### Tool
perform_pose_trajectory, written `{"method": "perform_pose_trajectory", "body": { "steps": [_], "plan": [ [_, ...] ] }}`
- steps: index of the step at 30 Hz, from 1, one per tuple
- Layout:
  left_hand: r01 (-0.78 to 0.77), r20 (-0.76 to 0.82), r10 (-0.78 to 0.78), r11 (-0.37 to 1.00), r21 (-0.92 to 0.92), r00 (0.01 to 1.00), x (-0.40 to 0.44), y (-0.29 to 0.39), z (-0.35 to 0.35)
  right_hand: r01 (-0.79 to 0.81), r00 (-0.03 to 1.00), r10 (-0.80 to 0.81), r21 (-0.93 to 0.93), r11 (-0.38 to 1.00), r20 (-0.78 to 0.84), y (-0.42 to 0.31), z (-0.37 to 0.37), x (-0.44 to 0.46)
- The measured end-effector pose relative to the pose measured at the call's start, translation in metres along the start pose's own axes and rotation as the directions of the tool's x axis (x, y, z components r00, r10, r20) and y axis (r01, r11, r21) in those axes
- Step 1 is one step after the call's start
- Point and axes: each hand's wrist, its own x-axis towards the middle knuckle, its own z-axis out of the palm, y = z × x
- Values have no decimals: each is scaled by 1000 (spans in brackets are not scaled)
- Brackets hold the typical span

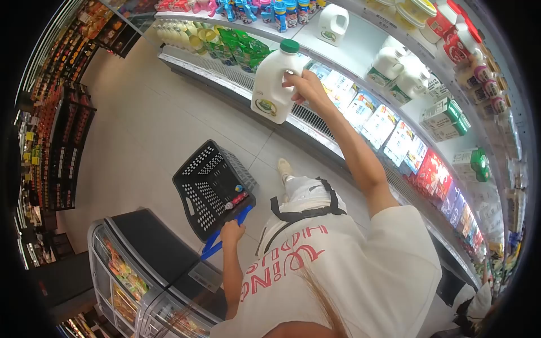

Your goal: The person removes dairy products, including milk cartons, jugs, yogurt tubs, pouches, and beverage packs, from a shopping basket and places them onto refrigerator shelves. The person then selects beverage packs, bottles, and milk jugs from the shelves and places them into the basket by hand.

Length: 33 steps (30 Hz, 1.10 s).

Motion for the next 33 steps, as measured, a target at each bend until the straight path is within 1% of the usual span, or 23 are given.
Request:
{"method": "perform_pose_trajectory", "body": {
  "steps": [3,5,7,8,11,13,16,18,19,20,21,22,23,24,25,26,27,28,29,30,31,33],
  "plan": [
    [-66,0,66,995,74,998,-24,-6,25,-26,989,27,-11,1000,148,0,23,-41],
    [-109,-38,113,990,93,993,-44,-4,37,-84,970,84,-12,996,228,5,36,-58],
    [-136,-46,141,986,102,989,-60,-7,55,-75,955,83,-40,996,284,13,48,-77],
    [-139,-39,144,985,103,989,-63,-9,65,-99,955,106,-38,994,278,15,52,-88],
    [-161,-18,165,980,118,986,-79,-9,83,-60,942,71,-45,997,327,29,56,-112],
    [-167,3,168,978,127,986,-90,1,88,-91,935,101,-43,995,340,29,50,-122],
    [-148,28,145,982,114,989,-109,0,104,-105,914,101,-13,994,393,32,48,-135],
    [-130,57,125,988,88,990,-117,-1,116,-115,896,139,-83,990,422,30,42,-137],
    [-87,106,80,994,68,991,-127,4,106,-120,882,155,-106,987,445,28,36,-137],
    [-37,141,30,998,47,990,-121,-7,124,-113,864,124,-52,992,487,25,30,-141],
    [-26,137,15,996,82,991,-127,1,112,-111,867,109,-25,994,486,15,28,-150],
    [-19,127,3,992,123,992,-132,13,88,-121,847,132,-55,991,514,7,24,-154],
    [17,-38,-18,1000,-23,999,-133,25,71,-135,828,160,-85,987,538,2,19,-158],
    [27,-196,-61,985,-171,979,-131,37,54,-142,819,158,-72,987,551,-2,15,-163],
    [-54,-197,-89,783,-620,976,-125,47,32,-144,810,153,-61,988,566,-6,12,-167],
    [-183,-299,-114,576,-797,947,-121,63,18,-154,798,152,-47,987,583,-11,5,-167],
    [-233,-262,-79,270,-934,962,-119,78,-3,-173,765,166,-50,984,622,-15,2,-169],
    [-275,-277,-47,45,-960,960,-131,99,-34,-190,730,179,-55,980,660,-20,0,-169],
    [-269,-291,63,-234,-934,955,-140,117,-58,-206,692,189,-60,977,697,-22,-1,-168],
    [-211,-328,165,-491,-845,930,-149,131,-78,-252,688,206,-36,967,695,-23,0,-169],
    [-111,-392,251,-705,-701,885,-153,138,-87,-269,658,206,-29,963,724,-23,-1,-167],
    [-210,-353,200,-510,-834,914,-156,144,-86,-303,599,202,-14,953,775,-27,-6,-162]
  ]
}}
